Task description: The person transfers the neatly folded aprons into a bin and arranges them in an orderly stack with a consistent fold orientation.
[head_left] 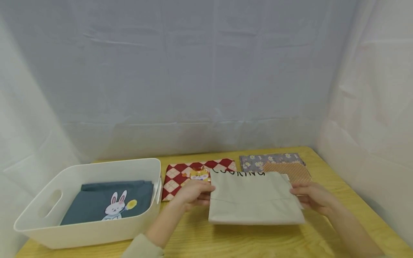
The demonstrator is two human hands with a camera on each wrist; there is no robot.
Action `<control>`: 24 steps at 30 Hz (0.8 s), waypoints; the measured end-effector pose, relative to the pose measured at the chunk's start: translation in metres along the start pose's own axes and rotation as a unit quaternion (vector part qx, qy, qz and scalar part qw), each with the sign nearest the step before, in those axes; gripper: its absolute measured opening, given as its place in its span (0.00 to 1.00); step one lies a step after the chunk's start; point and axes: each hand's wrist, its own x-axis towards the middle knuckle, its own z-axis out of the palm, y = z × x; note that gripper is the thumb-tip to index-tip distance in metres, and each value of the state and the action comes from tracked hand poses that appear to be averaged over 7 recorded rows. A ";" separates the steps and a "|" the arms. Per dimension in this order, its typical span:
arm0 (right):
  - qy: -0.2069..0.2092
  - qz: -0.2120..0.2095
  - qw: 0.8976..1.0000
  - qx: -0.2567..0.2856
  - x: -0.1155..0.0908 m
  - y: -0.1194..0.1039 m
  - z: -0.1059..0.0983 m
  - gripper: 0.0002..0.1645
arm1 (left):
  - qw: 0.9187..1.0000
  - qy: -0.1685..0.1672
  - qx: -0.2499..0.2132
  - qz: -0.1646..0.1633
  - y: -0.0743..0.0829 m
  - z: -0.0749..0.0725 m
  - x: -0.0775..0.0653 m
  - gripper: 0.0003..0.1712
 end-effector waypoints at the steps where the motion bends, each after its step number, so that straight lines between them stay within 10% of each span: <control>1: -0.005 -0.001 1.000 0.001 0.000 -0.001 0.001 0.08 | 1.000 0.000 0.000 0.000 0.001 -0.001 -0.001 0.15; 6: 0.001 -0.002 1.000 -0.003 0.003 -0.004 0.005 0.08 | 1.000 -0.004 0.002 -0.001 0.005 -0.005 -0.005 0.16; 14: 0.029 0.004 0.999 -0.031 0.007 -0.009 0.013 0.36 | 1.000 -0.016 0.007 0.013 0.014 -0.014 -0.009 0.15; 24: 0.050 0.004 0.999 -0.018 0.010 -0.017 0.026 0.31 | 0.999 -0.012 0.028 0.022 0.023 -0.023 -0.015 0.19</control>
